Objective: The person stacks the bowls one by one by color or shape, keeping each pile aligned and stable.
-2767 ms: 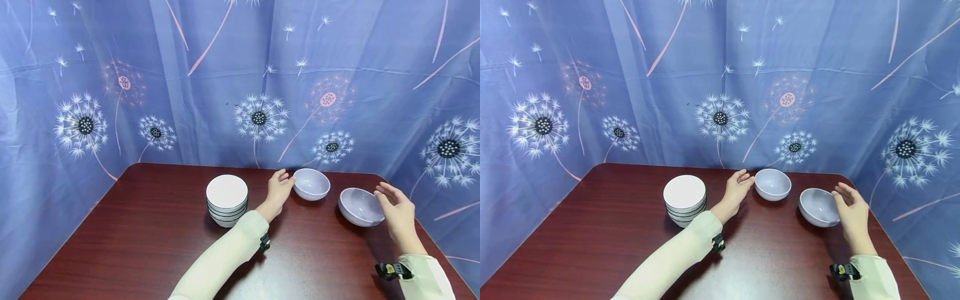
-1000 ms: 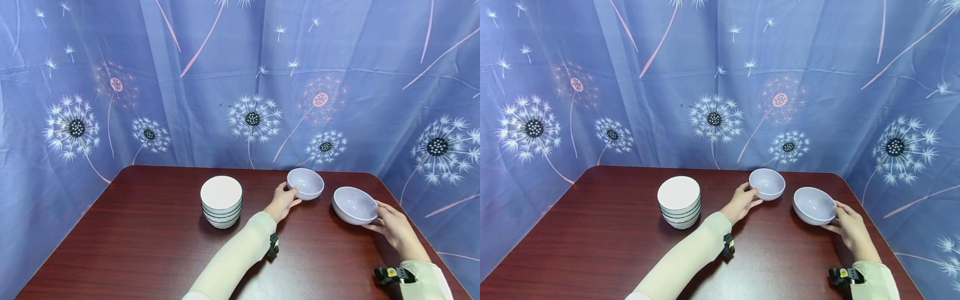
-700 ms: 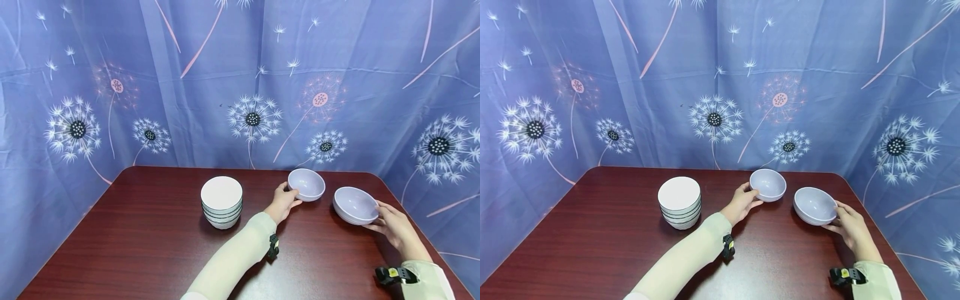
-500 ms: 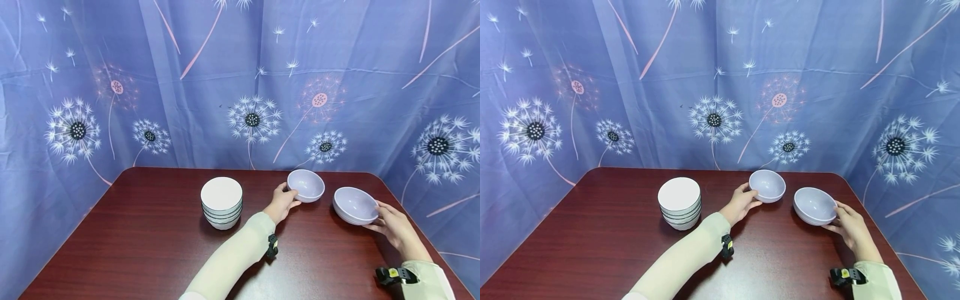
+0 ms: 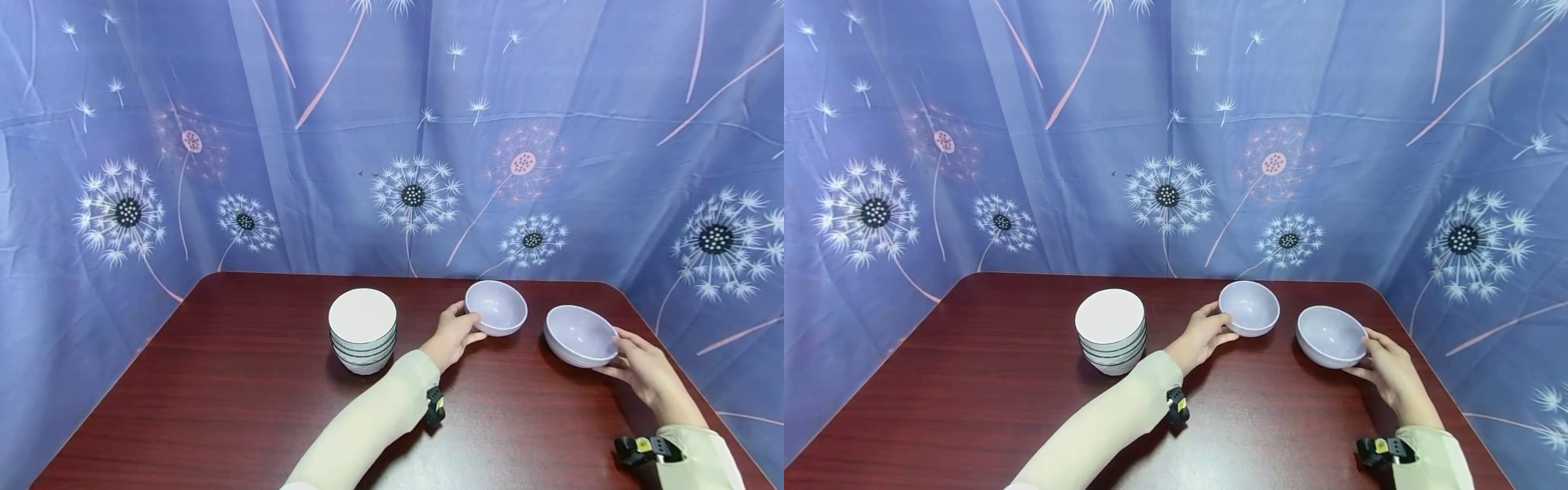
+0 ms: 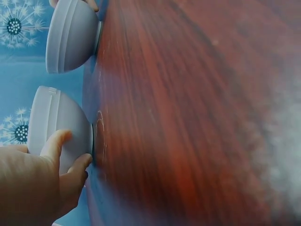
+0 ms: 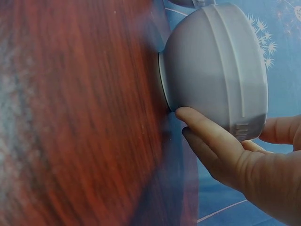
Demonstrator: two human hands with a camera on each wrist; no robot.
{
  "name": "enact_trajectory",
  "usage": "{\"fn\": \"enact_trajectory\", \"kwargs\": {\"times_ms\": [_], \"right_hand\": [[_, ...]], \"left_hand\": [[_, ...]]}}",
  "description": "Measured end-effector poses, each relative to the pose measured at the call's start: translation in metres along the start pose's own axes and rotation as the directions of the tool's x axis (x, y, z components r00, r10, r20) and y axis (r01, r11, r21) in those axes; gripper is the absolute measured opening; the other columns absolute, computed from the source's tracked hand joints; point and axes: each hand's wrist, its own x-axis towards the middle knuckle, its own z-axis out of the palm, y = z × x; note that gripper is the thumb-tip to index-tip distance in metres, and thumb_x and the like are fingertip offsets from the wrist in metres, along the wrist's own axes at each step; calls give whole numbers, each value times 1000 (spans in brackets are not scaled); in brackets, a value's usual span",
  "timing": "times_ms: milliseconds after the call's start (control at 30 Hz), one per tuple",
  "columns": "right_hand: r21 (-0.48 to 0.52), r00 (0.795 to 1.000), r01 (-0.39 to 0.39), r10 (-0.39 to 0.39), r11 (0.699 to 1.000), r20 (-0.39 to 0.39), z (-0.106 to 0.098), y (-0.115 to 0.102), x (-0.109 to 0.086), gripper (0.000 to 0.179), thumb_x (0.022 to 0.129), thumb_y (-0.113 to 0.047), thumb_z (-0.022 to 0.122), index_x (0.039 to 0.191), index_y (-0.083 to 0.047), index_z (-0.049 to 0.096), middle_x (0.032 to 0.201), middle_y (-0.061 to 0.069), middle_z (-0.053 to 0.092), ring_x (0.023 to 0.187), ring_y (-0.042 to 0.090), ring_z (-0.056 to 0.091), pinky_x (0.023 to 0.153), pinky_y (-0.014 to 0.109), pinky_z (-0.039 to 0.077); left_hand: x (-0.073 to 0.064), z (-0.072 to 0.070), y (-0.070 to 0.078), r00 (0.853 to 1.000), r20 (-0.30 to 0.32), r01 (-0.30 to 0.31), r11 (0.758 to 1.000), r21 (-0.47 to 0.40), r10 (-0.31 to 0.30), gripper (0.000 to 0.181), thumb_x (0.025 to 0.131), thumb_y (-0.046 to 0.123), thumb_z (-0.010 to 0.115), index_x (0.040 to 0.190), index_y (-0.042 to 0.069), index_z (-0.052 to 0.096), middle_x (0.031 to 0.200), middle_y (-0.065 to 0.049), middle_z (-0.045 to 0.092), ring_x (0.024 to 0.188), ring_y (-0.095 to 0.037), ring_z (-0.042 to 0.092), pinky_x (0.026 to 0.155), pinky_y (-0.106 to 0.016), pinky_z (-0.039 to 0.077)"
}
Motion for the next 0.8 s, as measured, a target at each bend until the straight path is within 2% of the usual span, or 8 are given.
{"fn": "enact_trajectory", "kwargs": {"times_ms": [333,567,800], "right_hand": [[-31,1000,-6,6,1000,-5,1,0,-1,37,101,-9,43,87,-32,68,89,-12,60,78,9,63,66,33,60],[-21,1000,-23,23,1000,-16,3,-2,-3,38,102,-10,41,85,-33,67,88,-13,60,77,10,63,66,34,61],[-14,1000,-12,12,1000,1,2,0,-3,39,102,-9,40,86,-32,67,88,-11,61,77,10,64,67,33,60]], "left_hand": [[-13,-12,6,1000,16,-3,1000,12,2,64,78,-12,53,140,-7,39,114,-26,54,99,-34,61,81,-43,57],[-24,-18,12,1000,24,8,1000,26,-9,66,78,-12,53,142,-7,36,124,-30,49,108,-38,58,82,-44,57],[-36,-23,18,999,40,18,1000,22,-19,67,78,-12,52,143,-7,35,129,-31,44,109,-38,57,82,-43,57]]}}
